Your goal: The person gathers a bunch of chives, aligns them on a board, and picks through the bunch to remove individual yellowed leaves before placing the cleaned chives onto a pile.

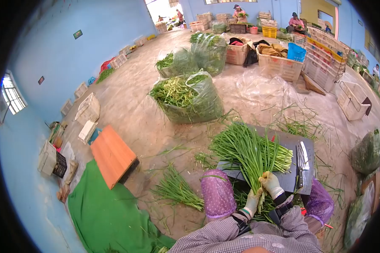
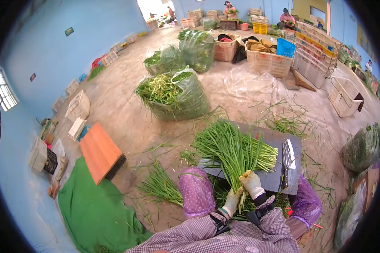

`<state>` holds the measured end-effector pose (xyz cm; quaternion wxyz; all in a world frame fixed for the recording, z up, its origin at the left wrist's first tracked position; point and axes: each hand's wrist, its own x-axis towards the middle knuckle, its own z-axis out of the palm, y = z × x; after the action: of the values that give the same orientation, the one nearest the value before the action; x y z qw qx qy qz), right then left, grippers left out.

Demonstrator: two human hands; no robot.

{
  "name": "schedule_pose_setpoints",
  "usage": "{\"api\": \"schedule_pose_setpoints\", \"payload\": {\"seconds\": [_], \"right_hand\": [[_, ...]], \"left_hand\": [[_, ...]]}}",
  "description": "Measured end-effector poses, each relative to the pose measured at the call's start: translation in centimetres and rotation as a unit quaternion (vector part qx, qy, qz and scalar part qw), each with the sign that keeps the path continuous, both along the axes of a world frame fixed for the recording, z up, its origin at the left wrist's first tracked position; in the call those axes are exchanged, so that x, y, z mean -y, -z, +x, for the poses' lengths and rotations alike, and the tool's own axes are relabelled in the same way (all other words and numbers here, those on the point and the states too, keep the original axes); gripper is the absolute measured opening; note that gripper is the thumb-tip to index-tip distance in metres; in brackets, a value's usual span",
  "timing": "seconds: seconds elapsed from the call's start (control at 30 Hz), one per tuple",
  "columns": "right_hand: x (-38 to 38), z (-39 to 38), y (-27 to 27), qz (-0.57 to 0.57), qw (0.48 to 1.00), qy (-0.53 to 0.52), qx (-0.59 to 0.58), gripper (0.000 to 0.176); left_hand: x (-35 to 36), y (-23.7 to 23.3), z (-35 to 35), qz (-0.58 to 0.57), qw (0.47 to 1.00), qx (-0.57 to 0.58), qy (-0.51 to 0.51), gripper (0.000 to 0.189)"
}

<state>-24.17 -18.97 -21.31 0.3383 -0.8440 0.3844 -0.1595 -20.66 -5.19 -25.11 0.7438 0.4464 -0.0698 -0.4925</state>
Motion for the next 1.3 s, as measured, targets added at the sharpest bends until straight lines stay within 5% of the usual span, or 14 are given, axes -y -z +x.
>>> {"api": "schedule_pose_setpoints", "payload": {"seconds": [0.27,0.47,0.6,0.83,1.0,1.13,1.23,1.3], "right_hand": [[1.9,1.9,-1.9,0.058,0.989,-0.038,-0.129,0.036],[6.2,3.1,-1.3,0.097,0.99,-0.067,0.083,0.025],[8.4,2.5,-9.6,0.237,0.927,0.058,0.284,0.029],[5.0,-1.0,-10.6,0.358,0.911,0.015,0.206,0.024],[1.4,-2.3,-4.9,0.438,0.869,0.052,0.225,0.025],[1.6,-2.0,-2.9,0.378,0.879,0.099,0.272,0.017],[2.6,-2.9,-2.0,0.22,0.907,0.176,0.312,0.015],[2.4,-2.6,-2.7,0.025,0.971,0.128,0.2,0.017]], "left_hand": [[0.0,-0.5,0.2,0.03,0.999,0.022,-0.019,0.031],[-0.3,-2.4,0.5,0.042,0.997,0.059,-0.008,0.027],[-0.5,-1.9,0.6,0.017,1.0,0.015,-0.006,0.025],[0.0,-1.6,0.5,-0.079,0.987,-0.136,-0.035,0.037],[0.0,-3.5,0.4,-0.088,0.987,-0.136,0.011,0.04],[-0.2,-2.1,0.5,-0.088,0.991,-0.092,0.029,0.037],[-0.4,-1.3,0.8,-0.072,0.994,-0.069,0.053,0.035],[-0.2,-1.4,0.7,-0.067,0.995,-0.064,0.036,0.035]]}}
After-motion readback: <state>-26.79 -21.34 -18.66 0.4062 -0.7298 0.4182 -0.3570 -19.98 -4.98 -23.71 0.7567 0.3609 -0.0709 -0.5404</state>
